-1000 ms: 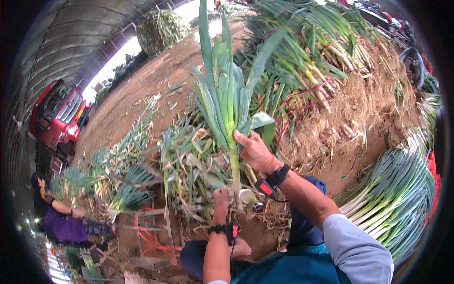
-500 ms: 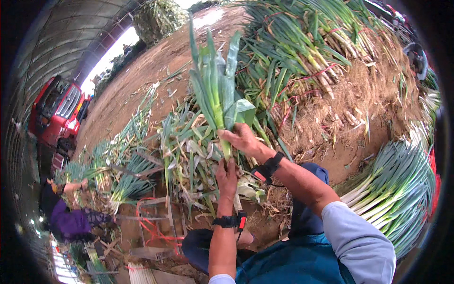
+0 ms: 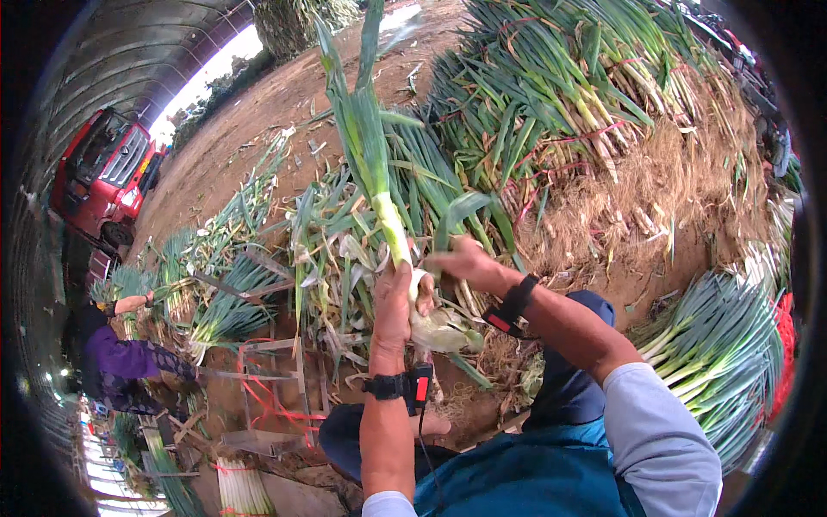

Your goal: The person cleans scallions by hand, peeling away the outer layers and shaking off dirt before placing them on a pile. They then wrap a red plastic strap around a bundle of scallions and pull it tight.

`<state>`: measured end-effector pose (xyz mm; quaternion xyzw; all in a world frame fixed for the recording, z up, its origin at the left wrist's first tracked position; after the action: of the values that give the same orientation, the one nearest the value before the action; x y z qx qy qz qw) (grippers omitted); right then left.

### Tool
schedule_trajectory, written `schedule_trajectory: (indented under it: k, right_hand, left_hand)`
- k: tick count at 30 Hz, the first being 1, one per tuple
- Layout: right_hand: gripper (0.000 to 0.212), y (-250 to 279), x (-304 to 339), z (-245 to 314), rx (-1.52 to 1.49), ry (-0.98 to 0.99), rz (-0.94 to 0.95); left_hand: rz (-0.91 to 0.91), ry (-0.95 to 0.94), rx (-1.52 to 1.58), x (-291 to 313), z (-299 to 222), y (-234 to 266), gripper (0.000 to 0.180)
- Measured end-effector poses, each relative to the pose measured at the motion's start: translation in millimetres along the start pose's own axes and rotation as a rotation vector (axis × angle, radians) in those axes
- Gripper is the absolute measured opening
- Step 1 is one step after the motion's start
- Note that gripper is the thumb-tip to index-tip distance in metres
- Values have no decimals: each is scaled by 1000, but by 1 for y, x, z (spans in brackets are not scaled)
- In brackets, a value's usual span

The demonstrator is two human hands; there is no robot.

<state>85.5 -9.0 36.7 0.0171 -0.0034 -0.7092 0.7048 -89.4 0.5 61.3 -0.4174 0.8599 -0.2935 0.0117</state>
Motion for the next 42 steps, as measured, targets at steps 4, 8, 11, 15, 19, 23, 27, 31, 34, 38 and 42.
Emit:
schedule_trajectory:
  k: [4,8,11,15,19,23,27,31,34,38,42]
  right_hand:
    - [40,10,11,9,957,93,114]
    - [37,21,6,30,-105,509,-185]
    - [42,11,2,17,245,539,-332]
    - [33,25,-3,5,352,409,-428]
    - [24,24,-7,5,405,534,-359]
    - [18,-3,6,1,723,918,-214]
    - [17,-22,37,15,712,1010,44]
    - [34,22,33,26,321,563,35]
    - [66,42,19,14,-14,324,-241]
    - [36,5,-1,-4,-306,329,-337]
    - [31,-4,-9,-8,-179,357,-444]
  left_hand:
    - [-112,-37,-223,-9,13,-1,33]
    - [-345,-290,-675,-20,35,6,41]
    - [-425,-474,-835,-26,57,-6,42]
    - [-493,-492,-922,-33,74,-16,48]
    - [-584,-619,-1055,-38,77,-10,48]
    - [-556,-648,-1043,-41,72,9,47]
    - [-393,-697,-837,-40,79,29,52]
    - [-601,-724,-827,-37,80,22,60]
    - [-498,-466,-838,-23,74,-7,36]
    - [-677,-326,-845,-31,81,-13,40]
    - [-740,-540,-1011,-40,82,-5,46]
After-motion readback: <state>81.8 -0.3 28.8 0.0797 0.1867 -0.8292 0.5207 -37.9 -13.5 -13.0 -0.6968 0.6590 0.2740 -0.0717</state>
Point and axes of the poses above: each hand's wrist, its own x-axis away from the middle knuckle, its own y-axis out of the back of the hand, z = x × y, the point moved 1 cm from there along -x, towards the middle knuckle, and after that the axes turned 14 degrees about y, right-handed, at the moved point
